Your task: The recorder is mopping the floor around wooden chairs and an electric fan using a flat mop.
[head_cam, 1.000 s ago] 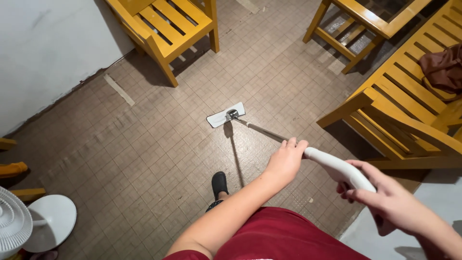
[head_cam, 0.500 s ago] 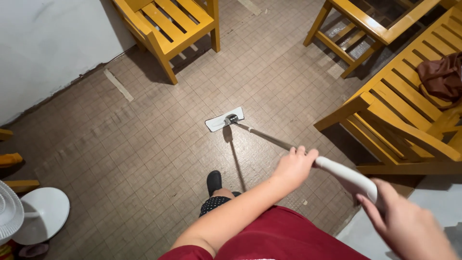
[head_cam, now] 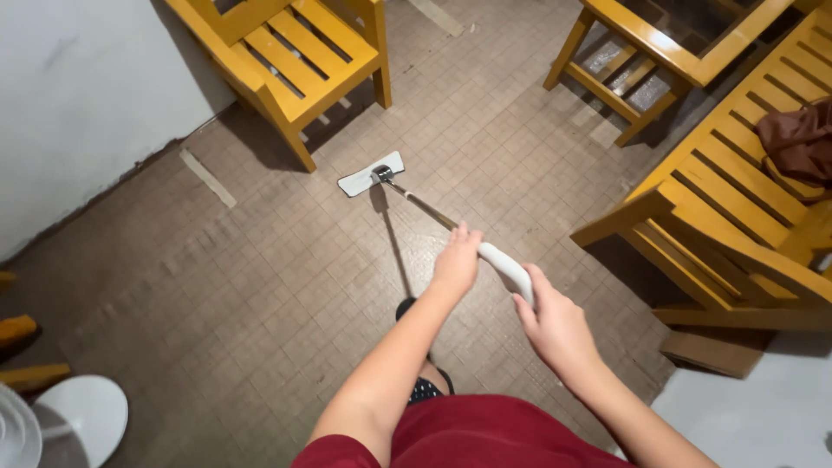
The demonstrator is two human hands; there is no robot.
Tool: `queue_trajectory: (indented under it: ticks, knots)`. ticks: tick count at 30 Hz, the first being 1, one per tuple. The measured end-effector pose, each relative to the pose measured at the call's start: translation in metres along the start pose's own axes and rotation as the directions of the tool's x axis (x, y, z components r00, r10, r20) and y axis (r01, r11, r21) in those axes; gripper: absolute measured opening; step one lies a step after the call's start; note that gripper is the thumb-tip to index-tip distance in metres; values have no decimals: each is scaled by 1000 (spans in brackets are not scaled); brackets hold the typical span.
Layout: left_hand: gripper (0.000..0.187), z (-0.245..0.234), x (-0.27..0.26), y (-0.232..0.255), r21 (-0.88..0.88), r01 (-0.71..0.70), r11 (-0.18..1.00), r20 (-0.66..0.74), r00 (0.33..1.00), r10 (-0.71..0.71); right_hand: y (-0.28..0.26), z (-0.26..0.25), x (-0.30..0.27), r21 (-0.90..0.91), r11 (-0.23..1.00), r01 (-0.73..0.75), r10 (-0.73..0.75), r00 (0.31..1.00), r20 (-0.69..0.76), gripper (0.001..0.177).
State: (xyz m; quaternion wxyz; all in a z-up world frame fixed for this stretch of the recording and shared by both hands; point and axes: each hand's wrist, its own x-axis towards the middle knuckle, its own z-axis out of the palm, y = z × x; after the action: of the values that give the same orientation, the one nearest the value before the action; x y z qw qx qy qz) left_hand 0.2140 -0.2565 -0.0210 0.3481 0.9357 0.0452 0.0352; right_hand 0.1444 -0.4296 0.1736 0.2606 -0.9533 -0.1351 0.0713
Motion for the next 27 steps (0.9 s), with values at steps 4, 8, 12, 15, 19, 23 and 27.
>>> queue_trajectory:
  ticks: [4,8,12,15,19,23,27]
  knots:
    - [25,-35,59,-42,-68,51,996,-43,998,-54,-39,25,76,60,998,-22,21,1000,17,49]
    - [23,-63,120,-89,-60,83,995,-66,994,-87,-69,49,146,75,997,26,-29,999,27,48]
    - [22,-55,156,-127,-5,2,1000,-92,996,-2,-79,58,181,62,997,-47,39,990,133,50]
    - [20,-85,137,-74,21,22,1000,110,994,-25,-65,21,173,0,1000,-13,13,993,119,57]
    - [22,-96,113,-46,-39,-23,999,101,995,27,-95,-22,151,-110,978,-179,198,961,192,61]
    - [26,-104,138,-72,-67,7,998,80,997,-2,-109,8,171,-3,984,-178,176,972,157,55]
    - [20,-64,180,-141,-16,18,1000,-14,1000,-18,-99,57,207,81,994,-67,58,992,111,53]
